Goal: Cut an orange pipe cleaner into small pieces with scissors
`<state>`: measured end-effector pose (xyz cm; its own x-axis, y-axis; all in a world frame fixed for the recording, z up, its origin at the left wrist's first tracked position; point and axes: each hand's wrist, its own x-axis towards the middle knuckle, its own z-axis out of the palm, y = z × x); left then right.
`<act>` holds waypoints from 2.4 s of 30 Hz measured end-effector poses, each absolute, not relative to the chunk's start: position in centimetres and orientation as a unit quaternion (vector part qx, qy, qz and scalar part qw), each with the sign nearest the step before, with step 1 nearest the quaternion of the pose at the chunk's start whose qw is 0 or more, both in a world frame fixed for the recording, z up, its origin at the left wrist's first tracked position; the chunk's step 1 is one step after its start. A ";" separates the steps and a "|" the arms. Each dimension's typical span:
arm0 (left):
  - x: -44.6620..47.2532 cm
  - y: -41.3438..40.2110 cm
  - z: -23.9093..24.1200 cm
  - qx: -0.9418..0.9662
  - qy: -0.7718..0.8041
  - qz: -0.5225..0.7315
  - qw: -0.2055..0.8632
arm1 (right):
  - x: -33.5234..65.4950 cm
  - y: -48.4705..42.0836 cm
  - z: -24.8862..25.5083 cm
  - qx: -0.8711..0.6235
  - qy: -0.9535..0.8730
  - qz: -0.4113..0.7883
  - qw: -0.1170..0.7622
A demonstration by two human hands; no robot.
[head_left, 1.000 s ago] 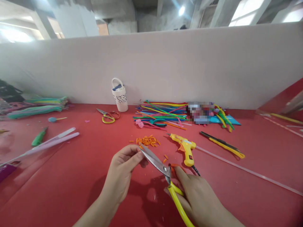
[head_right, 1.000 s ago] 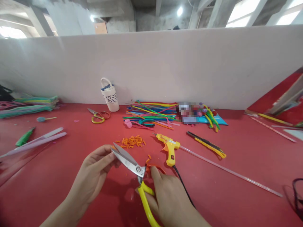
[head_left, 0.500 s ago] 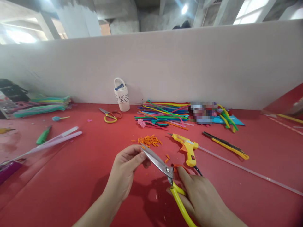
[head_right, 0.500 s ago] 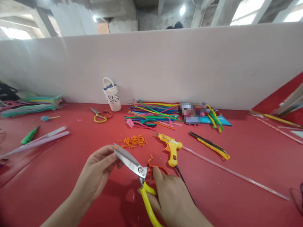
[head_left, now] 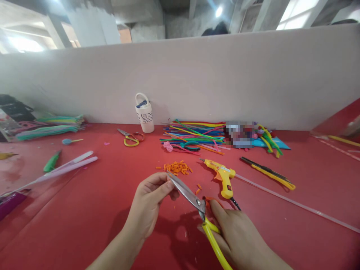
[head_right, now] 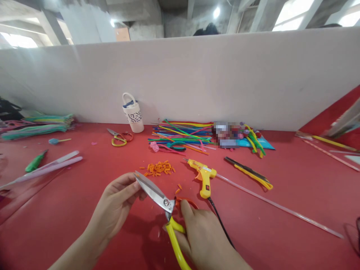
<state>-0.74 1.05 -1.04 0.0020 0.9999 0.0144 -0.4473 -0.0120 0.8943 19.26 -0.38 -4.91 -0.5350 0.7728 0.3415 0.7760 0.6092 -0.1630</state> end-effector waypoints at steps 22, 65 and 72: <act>0.5 0.7 -1.8 0.393 0.426 0.460 0.672 | 18.6 -0.1 -3.6 -0.517 -0.734 0.332 0.289; 2.8 -0.6 -2.8 0.606 0.491 0.318 0.540 | 17.8 -0.5 -3.1 -0.526 -0.657 0.430 0.326; 2.5 -0.6 -3.2 0.578 0.499 0.328 0.556 | 17.9 -0.6 -3.3 -0.524 -0.662 0.432 0.316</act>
